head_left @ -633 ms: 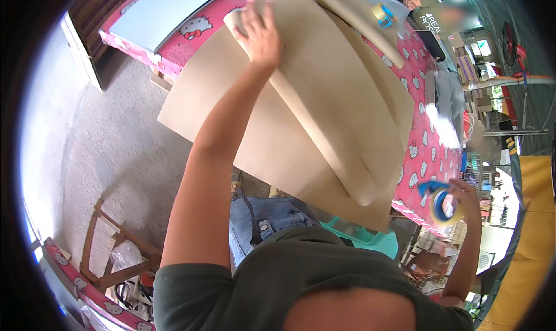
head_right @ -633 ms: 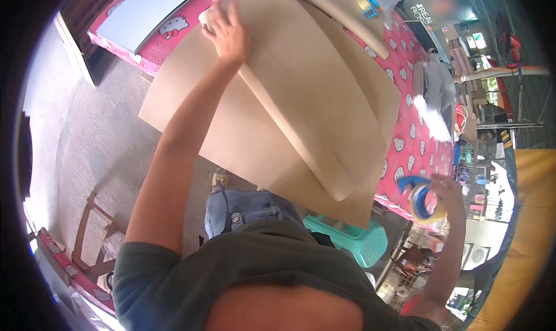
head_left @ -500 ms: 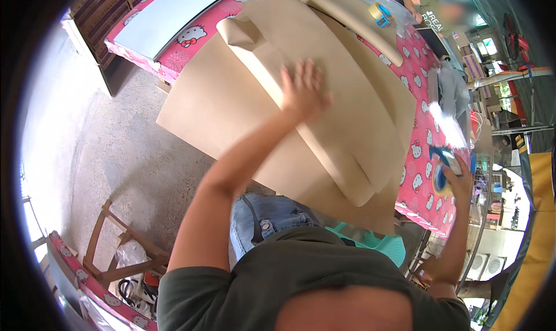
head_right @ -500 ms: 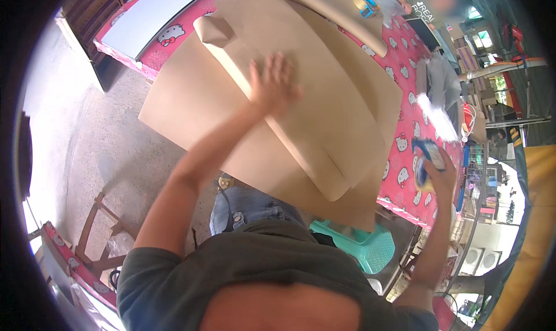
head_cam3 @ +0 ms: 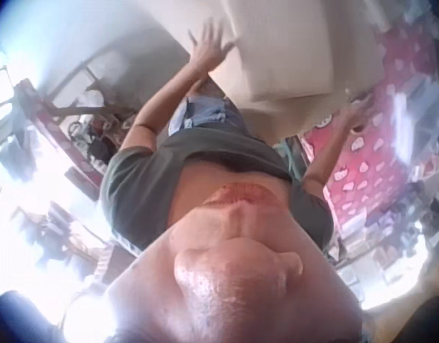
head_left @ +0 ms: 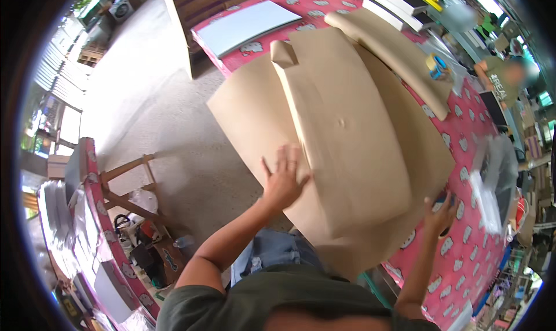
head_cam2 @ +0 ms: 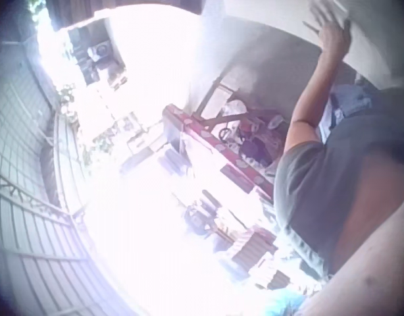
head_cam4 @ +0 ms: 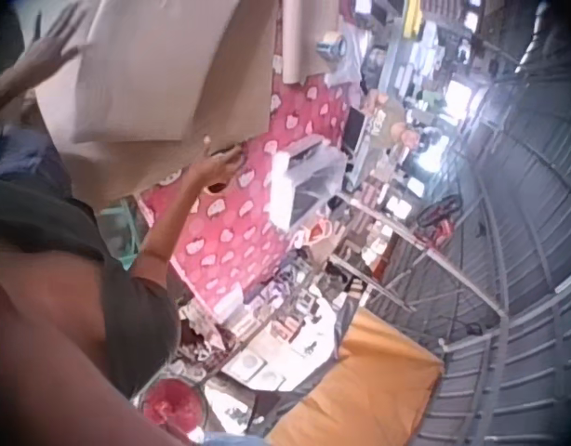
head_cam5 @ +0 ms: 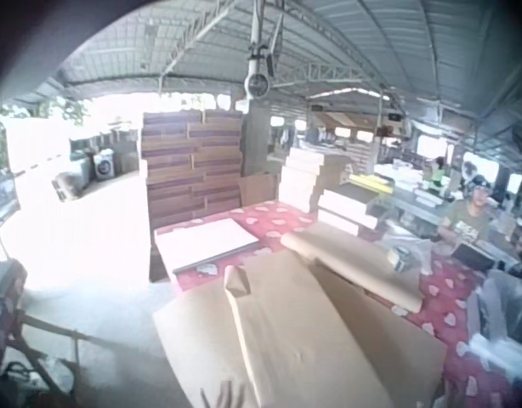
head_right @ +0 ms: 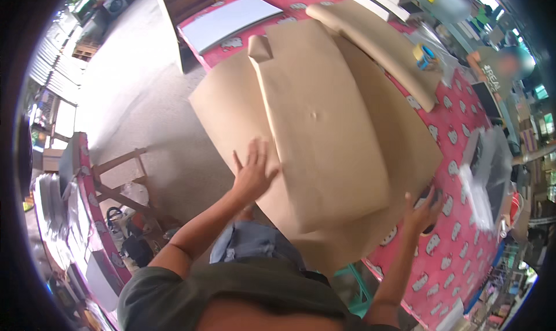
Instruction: The person wraps individual flat items in brown paper and secures them with adhesive tape, handling each one by hand on a table.
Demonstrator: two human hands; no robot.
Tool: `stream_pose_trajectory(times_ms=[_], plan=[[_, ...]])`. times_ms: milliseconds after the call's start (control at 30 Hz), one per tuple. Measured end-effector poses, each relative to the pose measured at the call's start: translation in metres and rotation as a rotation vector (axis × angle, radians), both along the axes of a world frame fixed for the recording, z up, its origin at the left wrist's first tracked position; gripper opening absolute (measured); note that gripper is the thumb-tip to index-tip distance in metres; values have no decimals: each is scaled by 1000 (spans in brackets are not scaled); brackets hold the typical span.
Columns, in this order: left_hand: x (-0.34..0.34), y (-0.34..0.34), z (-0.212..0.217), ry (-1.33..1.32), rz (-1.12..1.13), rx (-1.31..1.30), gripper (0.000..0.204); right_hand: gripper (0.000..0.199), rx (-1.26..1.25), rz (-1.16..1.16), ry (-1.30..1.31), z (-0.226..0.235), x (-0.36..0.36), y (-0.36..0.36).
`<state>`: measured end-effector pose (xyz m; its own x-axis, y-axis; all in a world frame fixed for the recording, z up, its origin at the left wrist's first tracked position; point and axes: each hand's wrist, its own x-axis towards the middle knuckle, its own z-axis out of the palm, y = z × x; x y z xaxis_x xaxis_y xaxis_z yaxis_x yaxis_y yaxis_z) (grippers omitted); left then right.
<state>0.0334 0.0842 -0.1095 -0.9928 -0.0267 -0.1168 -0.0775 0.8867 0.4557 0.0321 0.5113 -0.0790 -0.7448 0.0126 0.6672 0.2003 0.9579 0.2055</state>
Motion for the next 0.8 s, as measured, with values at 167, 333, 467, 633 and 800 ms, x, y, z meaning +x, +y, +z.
stream_pose_trajectory(times_ms=[167, 333, 467, 633, 800], plan=[[-6, 12, -20, -32, -14, 477, 70, 56, -1500, 445, -725, -33, -120, -36], [-15, 36, -47, 83, 311, 1276, 69, 52, -1771, 397, -892, -58, -116, -102], [-2, -19, 18, -22, 245, 1445, 71, 60, -1644, 435, -767, -73, -86, -119], [-46, -39, -10, 118, 234, 1433, 69, 73, -1623, 379, -783, -29, -135, -178], [-102, -44, -25, 223, 203, 1288, 70, 87, -1851, 140, -888, 2, -168, -196]])
